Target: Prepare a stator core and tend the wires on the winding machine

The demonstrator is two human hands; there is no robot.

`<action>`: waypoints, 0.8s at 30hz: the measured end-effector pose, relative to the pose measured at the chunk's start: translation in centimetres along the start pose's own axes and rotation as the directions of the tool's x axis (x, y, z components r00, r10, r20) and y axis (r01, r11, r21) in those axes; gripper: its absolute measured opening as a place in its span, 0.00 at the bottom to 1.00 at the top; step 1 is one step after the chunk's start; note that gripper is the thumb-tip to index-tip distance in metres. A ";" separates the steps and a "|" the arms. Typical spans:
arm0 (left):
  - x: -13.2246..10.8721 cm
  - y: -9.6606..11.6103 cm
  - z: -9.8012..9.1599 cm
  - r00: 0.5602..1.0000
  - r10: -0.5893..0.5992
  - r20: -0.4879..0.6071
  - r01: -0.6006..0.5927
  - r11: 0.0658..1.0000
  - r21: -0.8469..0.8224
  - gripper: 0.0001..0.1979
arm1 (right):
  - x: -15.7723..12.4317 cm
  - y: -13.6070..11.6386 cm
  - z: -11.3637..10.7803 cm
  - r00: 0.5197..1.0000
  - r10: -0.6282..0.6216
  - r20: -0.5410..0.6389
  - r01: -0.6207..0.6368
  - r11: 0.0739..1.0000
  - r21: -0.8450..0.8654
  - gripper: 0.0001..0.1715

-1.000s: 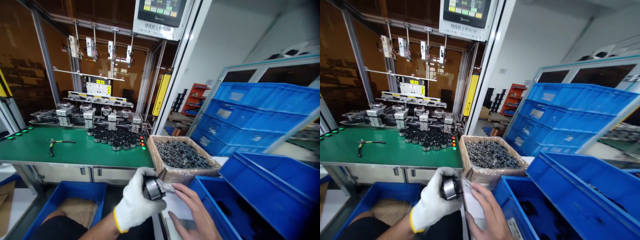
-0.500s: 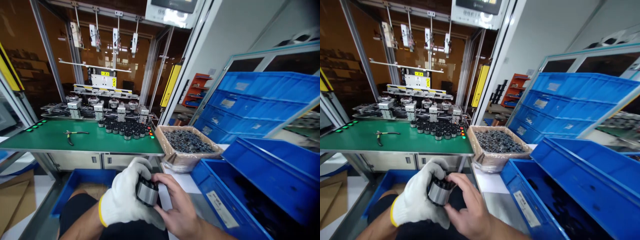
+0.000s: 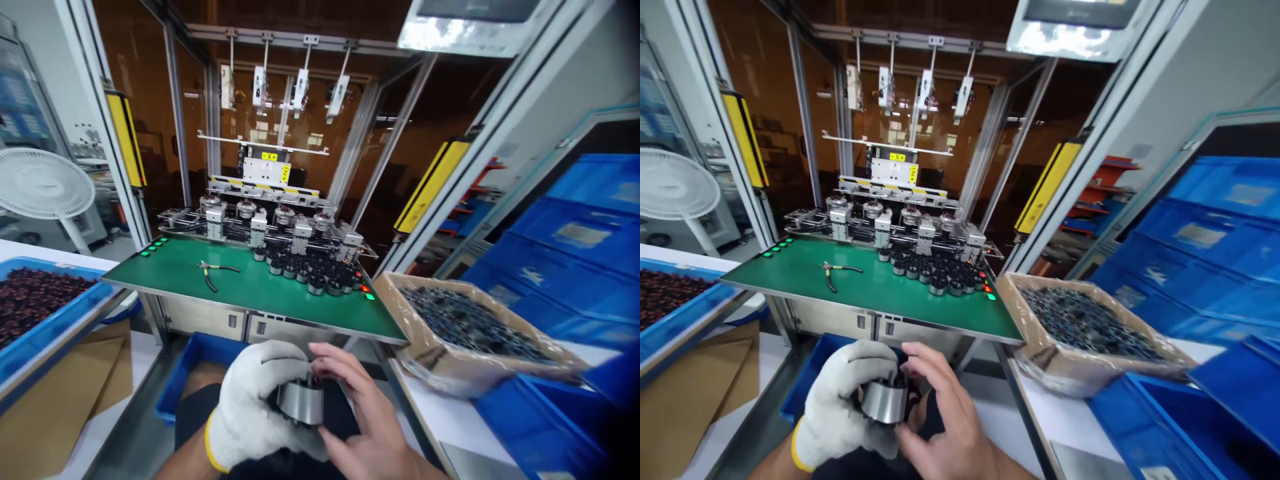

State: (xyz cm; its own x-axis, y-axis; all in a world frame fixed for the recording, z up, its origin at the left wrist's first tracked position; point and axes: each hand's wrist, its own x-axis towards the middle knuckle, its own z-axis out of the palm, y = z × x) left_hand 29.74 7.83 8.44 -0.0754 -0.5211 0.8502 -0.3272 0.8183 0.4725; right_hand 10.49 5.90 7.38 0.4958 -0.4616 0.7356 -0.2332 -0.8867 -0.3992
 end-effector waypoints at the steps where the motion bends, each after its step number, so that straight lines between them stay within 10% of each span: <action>1: -0.6 -0.5 -0.4 0.996 -0.084 -0.022 0.081 0.991 -0.102 0.29 | 0.8 0.3 0.6 1.000 0.007 0.016 -0.007 1.000 0.011 0.37; 9: -5.1 -5.8 -4.4 0.887 -0.436 0.152 0.456 0.778 -0.433 0.29 | 6.8 3.2 5.0 0.990 -0.109 0.089 0.099 0.989 0.112 0.30; 15: -2.5 -6.1 -7.7 0.929 -0.364 -0.064 0.367 0.929 0.047 0.44 | 8.9 4.8 8.1 0.983 -0.109 0.147 0.061 0.952 0.300 0.30; 24: -1.3 -2.0 -7.0 0.938 -0.321 0.129 0.197 0.801 0.565 0.28 | 6.7 5.5 7.9 0.986 -0.121 0.116 0.062 0.905 0.421 0.34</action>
State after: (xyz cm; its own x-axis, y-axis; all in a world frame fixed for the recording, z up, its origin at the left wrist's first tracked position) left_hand 37.10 8.55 7.98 -0.0870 -0.7828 0.6161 -0.8093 0.4162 0.4145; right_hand 19.16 -1.84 5.81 0.6142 -0.3442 0.7101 0.1716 -0.8201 -0.5459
